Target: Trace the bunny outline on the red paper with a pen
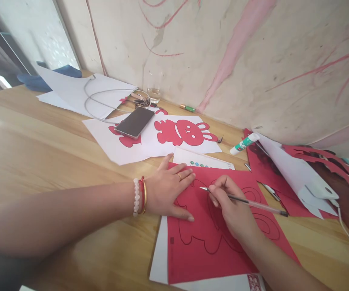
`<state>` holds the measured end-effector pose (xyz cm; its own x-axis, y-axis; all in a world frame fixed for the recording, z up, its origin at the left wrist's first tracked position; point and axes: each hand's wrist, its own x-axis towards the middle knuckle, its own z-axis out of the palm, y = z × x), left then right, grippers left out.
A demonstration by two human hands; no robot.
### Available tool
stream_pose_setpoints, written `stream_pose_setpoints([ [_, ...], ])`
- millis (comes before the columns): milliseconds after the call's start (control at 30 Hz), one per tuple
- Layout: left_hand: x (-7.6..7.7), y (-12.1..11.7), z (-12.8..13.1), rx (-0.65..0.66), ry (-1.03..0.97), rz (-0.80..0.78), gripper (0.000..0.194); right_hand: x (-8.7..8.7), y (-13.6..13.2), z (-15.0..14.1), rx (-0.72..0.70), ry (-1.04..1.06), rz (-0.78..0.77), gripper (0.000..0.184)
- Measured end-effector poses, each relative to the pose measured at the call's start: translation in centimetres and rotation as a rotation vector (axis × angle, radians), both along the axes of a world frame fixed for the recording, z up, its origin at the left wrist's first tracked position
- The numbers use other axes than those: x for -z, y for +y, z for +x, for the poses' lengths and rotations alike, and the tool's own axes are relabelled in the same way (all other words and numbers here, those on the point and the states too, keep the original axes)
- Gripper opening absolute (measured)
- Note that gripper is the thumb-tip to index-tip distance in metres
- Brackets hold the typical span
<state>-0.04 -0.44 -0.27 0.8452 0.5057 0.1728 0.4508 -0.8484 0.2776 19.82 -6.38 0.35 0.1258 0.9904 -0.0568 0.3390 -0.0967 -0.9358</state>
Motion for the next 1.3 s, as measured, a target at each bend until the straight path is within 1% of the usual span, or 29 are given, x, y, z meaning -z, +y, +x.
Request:
stream_pose_setpoints([
  [100, 0.2, 0.3, 0.0, 0.000, 0.005, -0.055, 0.095, -0.2, 1.3, 0.8, -0.087, -0.095, 0.003, 0.023],
  [200, 0.3, 0.5, 0.0, 0.002, -0.014, -0.073, 0.097, 0.3, 2.3, 1.6, -0.148, -0.157, 0.026, 0.022],
  [367, 0.2, 0.6, 0.1, 0.002, -0.022, -0.090, 0.093, 1.2, 2.5, 1.6, -0.185, -0.245, 0.037, 0.023],
  [567, 0.3, 0.7, 0.1, 0.003, -0.004, -0.087, 0.095, 1.1, 2.4, 1.2, -0.185, -0.295, 0.040, 0.022],
  [700, 0.5, 0.7, 0.1, 0.005, 0.002, -0.075, 0.096, 0.9, 2.5, 1.2, -0.188, -0.280, 0.013, 0.021],
  [1100, 0.3, 0.7, 0.1, 0.011, 0.021, -0.080, 0.096, 0.7, 2.5, 1.0, -0.205, -0.331, -0.004, 0.022],
  [1300, 0.1, 0.7, 0.1, 0.007, 0.022, -0.089, 0.094, 0.8, 2.4, 1.1, -0.227, -0.337, -0.030, 0.022],
])
